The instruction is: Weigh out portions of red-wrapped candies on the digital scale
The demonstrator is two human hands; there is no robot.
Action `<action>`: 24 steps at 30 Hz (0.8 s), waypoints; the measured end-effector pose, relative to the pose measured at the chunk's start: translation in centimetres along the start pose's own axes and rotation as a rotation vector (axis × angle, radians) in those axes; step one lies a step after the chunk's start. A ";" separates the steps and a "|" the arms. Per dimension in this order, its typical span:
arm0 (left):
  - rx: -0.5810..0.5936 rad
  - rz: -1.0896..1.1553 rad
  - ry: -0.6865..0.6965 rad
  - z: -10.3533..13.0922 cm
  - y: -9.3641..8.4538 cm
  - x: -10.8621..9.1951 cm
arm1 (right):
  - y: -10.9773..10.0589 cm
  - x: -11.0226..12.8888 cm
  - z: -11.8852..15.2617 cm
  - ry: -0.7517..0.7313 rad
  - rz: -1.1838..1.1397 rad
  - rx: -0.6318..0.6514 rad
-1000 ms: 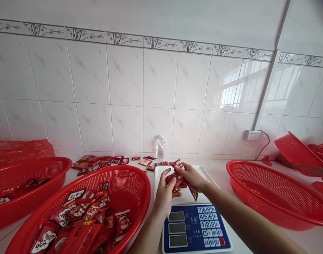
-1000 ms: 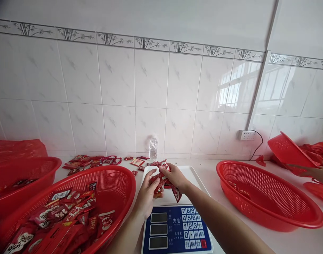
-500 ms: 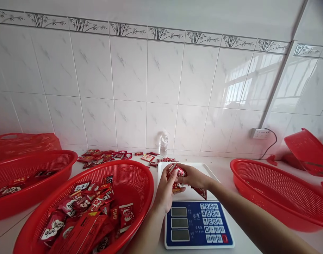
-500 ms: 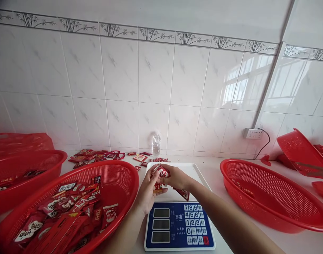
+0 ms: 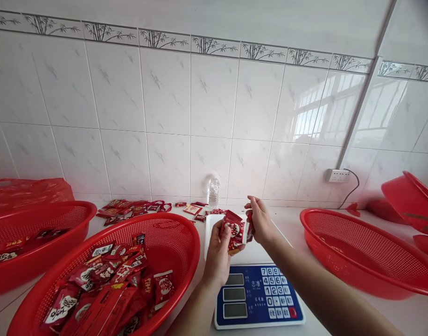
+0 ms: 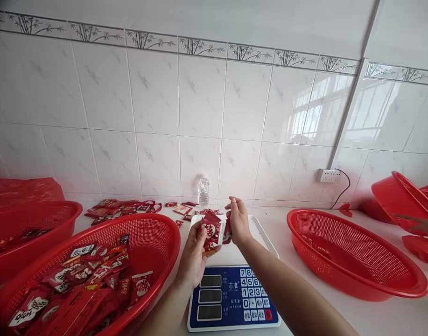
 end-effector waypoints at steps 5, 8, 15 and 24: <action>0.088 -0.058 -0.042 0.7 1.7 1.0 | 0.9 -1.7 0.0 0.041 -0.074 -0.056; 0.103 -0.006 -0.056 0.6 1.9 1.1 | 1.3 -2.1 0.4 0.071 -0.103 -0.032; 0.006 0.121 -0.005 -0.1 0.5 0.7 | 1.8 -2.0 1.2 0.070 -0.171 0.020; -0.009 0.116 0.058 -0.6 -0.8 0.1 | 3.0 -2.8 1.8 0.057 -0.161 0.092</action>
Point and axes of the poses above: each hand's wrist, its own z-axis away from the middle knuckle, its own y-axis out of the palm, x = y × z, the point moved 9 cm from there along -z, towards the middle knuckle, and after that the axes turned 11 degrees about x, right-handed, at the moved point
